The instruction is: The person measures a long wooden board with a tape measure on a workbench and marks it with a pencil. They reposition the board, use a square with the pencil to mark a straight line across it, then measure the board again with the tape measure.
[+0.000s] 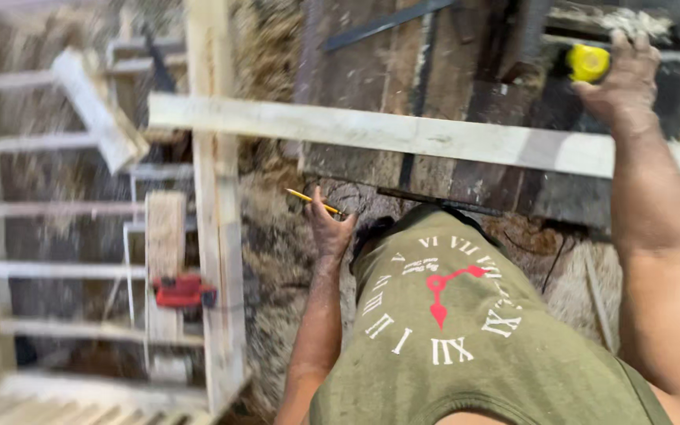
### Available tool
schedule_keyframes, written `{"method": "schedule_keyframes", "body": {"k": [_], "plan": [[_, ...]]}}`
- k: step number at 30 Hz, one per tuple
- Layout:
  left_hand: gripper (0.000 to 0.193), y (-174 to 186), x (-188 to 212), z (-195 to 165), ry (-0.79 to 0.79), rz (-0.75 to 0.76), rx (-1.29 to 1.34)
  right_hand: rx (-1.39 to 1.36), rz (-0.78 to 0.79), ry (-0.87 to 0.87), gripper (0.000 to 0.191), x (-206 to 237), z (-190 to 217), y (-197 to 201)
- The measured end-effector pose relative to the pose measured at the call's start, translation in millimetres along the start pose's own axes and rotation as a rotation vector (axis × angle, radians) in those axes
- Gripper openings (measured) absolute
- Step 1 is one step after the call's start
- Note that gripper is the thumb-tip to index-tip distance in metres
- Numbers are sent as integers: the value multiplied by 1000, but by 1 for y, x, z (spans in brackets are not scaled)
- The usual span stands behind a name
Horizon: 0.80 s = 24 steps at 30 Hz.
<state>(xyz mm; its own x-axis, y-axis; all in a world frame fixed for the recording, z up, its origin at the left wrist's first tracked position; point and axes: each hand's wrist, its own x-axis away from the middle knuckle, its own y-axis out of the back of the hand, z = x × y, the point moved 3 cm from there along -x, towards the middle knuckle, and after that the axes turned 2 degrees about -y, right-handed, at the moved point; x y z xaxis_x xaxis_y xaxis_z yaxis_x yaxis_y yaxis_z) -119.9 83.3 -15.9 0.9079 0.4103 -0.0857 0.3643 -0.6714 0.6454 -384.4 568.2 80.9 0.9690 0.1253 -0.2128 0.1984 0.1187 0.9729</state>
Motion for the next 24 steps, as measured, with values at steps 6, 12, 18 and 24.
{"method": "schedule_keyframes", "body": {"k": [6, 12, 18, 24], "plan": [[67, -22, 54, -3, 130, -209, -79, -103, 291, -135, 71, -32, -17, -30], [22, -48, 62, -23, 192, -217, -59, -59, 192, -49, 59, -13, -22, -24], [26, -52, 20, -96, 103, 34, 347, -1110, 530, -276, 46, 91, 49, -28], [27, -86, -22, -156, -60, 473, 448, -1191, 823, 88, 47, 134, 148, -44]]}}
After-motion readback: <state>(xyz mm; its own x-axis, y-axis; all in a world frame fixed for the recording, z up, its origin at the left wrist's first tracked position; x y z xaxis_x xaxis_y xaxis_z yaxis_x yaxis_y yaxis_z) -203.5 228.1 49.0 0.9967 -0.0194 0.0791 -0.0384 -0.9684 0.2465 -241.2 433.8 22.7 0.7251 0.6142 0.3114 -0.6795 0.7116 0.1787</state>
